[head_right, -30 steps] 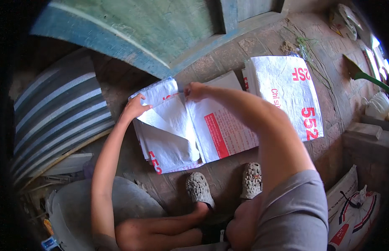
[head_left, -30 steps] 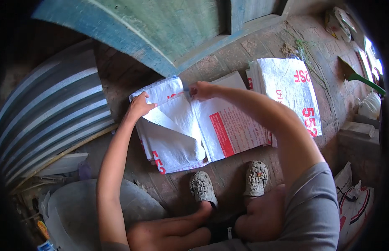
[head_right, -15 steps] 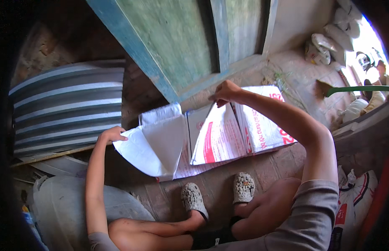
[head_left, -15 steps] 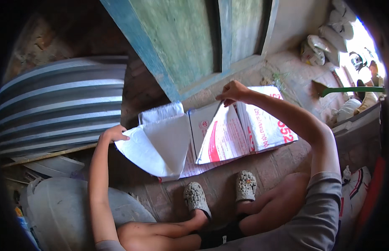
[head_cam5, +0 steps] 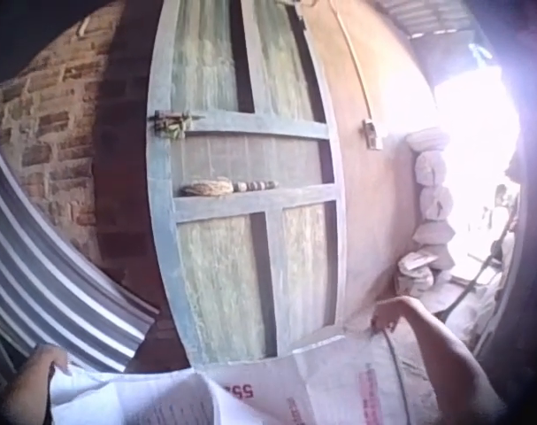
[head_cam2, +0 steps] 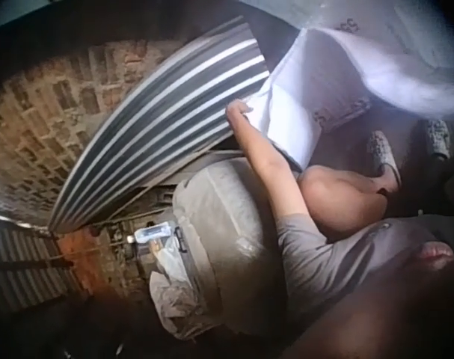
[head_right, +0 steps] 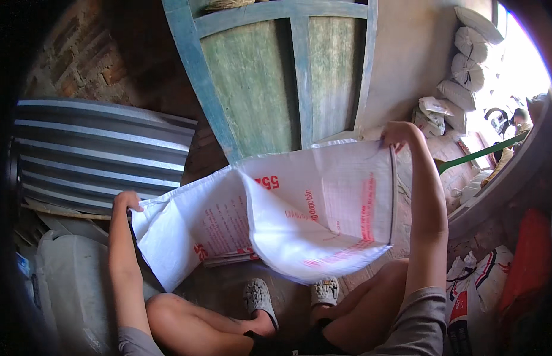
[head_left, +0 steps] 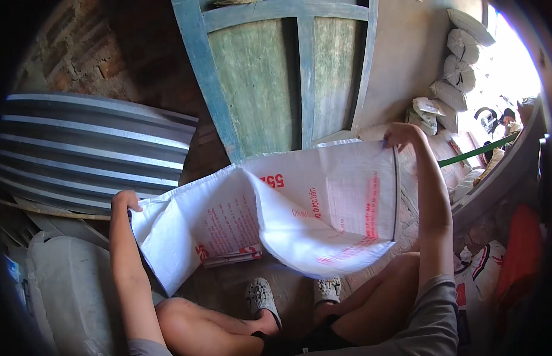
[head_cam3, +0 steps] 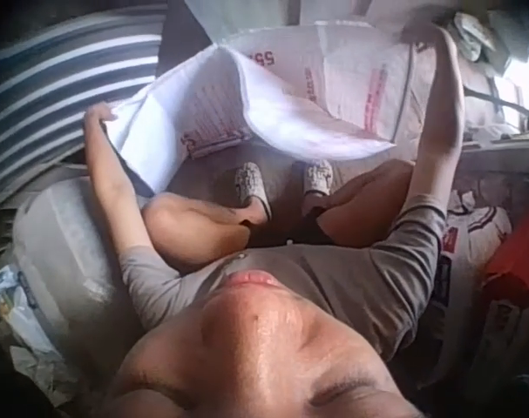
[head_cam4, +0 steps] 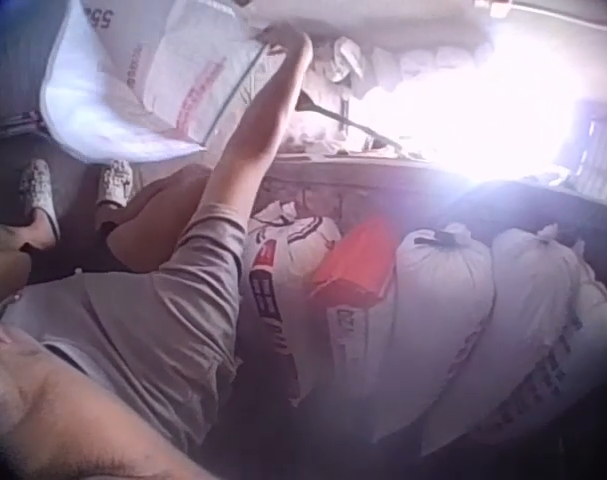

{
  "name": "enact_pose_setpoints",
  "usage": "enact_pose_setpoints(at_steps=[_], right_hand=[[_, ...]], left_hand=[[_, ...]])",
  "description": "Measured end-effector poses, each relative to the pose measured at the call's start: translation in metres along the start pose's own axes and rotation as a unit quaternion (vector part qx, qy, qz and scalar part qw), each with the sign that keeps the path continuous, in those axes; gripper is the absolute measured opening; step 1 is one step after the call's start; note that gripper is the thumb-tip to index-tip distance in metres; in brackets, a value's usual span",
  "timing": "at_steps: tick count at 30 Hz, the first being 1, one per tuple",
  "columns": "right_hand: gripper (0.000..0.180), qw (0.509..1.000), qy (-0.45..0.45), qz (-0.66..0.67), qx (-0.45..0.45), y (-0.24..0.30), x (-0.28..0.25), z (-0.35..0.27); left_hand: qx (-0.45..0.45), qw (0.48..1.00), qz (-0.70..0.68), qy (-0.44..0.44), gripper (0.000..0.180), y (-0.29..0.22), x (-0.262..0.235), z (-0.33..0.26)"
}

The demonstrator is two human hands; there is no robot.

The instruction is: Folding empty woven plastic bags for storage or reuse.

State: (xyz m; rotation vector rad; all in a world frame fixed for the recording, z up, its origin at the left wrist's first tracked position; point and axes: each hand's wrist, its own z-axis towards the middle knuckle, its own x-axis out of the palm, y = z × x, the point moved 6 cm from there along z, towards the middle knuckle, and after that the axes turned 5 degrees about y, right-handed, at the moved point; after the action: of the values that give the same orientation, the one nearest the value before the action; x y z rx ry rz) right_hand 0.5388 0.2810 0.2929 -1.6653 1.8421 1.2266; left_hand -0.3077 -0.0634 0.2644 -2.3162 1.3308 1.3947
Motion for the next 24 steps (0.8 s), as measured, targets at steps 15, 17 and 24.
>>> enact_pose_setpoints(at_steps=[15, 17, 24], right_hand=[[0.033, 0.902, -0.250, 0.315, -0.158, -0.112, -0.018, 0.012], [0.034, 0.889, -0.354, 0.266, -0.115, -0.136, -0.026, 0.006], [0.030, 0.894, -0.441, 0.044, -0.064, -0.127, -0.024, 0.052]], left_hand=[[0.011, 0.986, -0.048, 0.159, 0.038, -0.013, 0.035, 0.070], [0.028, 0.998, 0.013, 0.060, 0.044, -0.062, 0.023, 0.072], [0.148, 0.915, -0.130, -0.352, 0.025, -0.049, -0.020, 0.066]])
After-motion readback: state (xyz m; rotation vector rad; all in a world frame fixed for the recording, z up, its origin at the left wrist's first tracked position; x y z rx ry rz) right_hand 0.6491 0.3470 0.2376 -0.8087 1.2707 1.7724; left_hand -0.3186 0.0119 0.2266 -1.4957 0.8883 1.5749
